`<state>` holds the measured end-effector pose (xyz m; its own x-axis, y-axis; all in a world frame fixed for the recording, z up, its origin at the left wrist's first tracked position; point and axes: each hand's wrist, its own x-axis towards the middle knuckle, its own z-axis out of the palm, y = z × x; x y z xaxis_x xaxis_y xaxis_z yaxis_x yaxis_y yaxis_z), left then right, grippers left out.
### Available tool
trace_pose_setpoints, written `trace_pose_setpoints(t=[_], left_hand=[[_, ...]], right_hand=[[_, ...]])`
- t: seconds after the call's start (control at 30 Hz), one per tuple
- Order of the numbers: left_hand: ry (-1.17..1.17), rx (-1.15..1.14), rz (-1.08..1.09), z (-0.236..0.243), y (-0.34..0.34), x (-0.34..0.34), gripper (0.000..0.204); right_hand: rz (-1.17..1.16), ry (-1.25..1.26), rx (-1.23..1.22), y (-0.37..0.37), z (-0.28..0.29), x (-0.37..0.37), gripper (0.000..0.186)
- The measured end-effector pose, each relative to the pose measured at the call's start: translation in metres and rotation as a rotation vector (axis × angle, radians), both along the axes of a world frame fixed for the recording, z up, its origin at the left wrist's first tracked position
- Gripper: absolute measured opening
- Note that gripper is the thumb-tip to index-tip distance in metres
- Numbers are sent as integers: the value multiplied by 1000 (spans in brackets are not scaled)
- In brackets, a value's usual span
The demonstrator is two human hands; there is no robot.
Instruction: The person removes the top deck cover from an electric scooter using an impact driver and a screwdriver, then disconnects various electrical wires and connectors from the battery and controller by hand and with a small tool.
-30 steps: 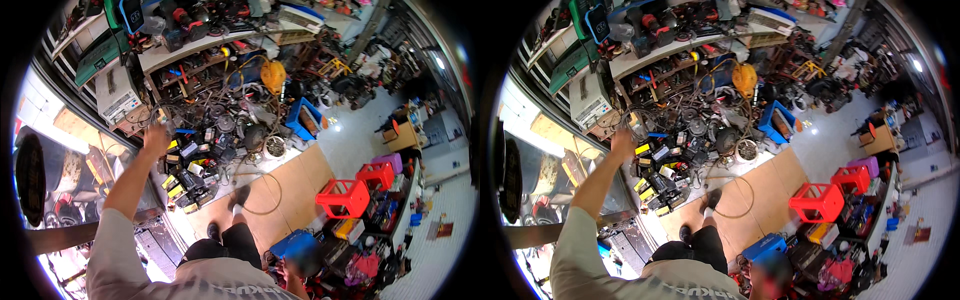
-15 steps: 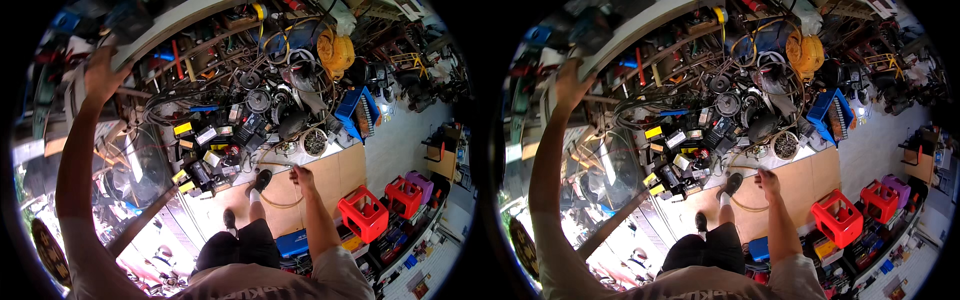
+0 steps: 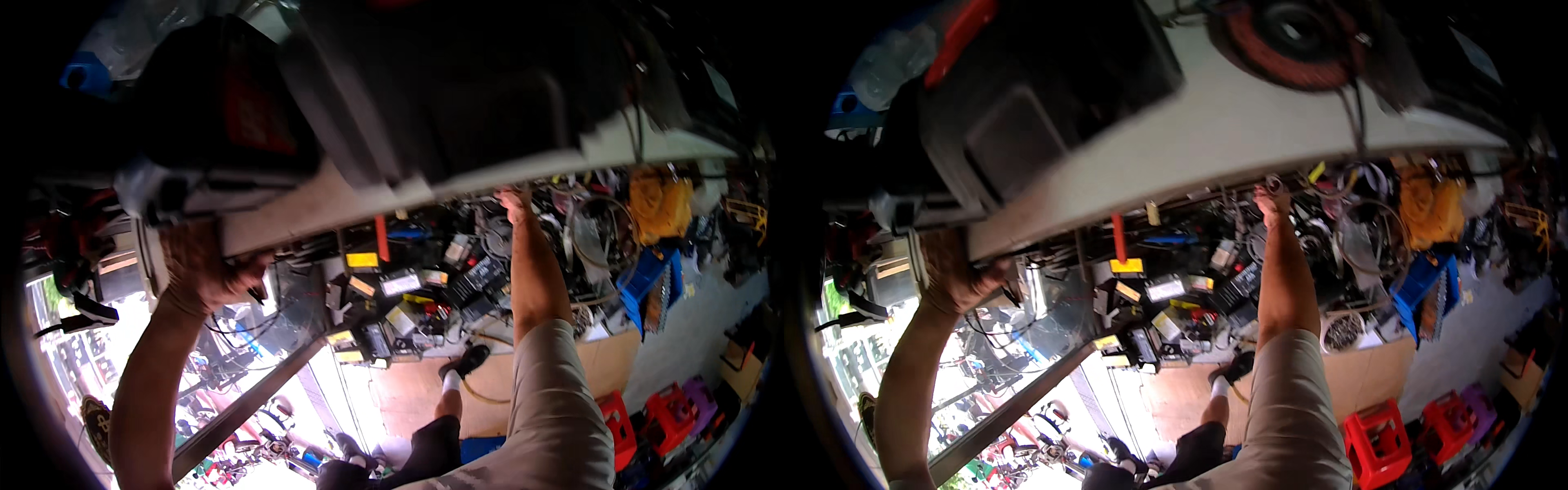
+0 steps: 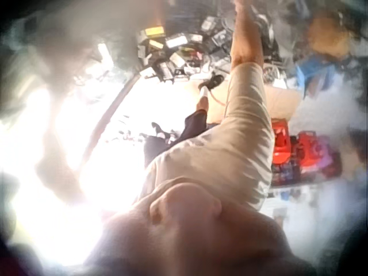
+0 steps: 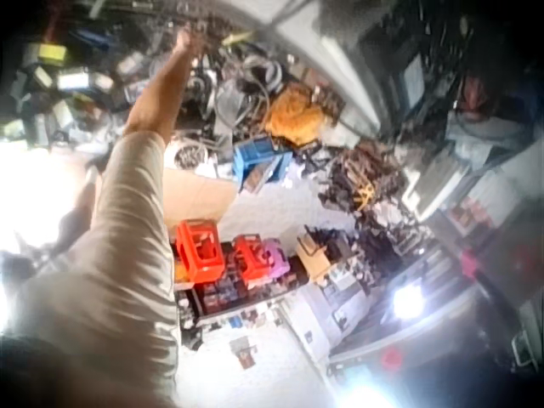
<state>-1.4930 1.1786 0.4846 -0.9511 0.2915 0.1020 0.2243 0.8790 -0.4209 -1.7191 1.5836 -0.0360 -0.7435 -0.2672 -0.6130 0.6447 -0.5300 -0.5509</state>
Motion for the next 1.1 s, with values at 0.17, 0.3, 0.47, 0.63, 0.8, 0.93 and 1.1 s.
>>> trace_pose_setpoints(t=[0.17, 0.3, 0.47, 0.63, 0.8, 0.93, 1.1], left_hand=[[-254, 421, 128, 15, 27, -12, 81], [-276, 423, 91, 18, 25, -16, 83], [-288, 404, 79, 19, 25, -13, 85], [-290, 311, 104, 7, 2, 4, 89], [-154, 260, 151, 9, 16, -9, 92], [-88, 177, 138, 18, 28, -12, 91], [32, 90, 23, 16, 25, -17, 106]], right_hand=[[-134, -151, -163, -53, 7, -50, 23], [-218, -200, -169, -62, 10, -59, 19], [-281, -226, -181, -58, 12, -47, 14], [-341, -234, -181, -38, 22, -22, 11], [-332, -175, -288, -16, 41, 1, 10], [-200, -234, -520, -7, 50, 0, 21], [-9, -242, -303, -11, 58, 21, 11]])
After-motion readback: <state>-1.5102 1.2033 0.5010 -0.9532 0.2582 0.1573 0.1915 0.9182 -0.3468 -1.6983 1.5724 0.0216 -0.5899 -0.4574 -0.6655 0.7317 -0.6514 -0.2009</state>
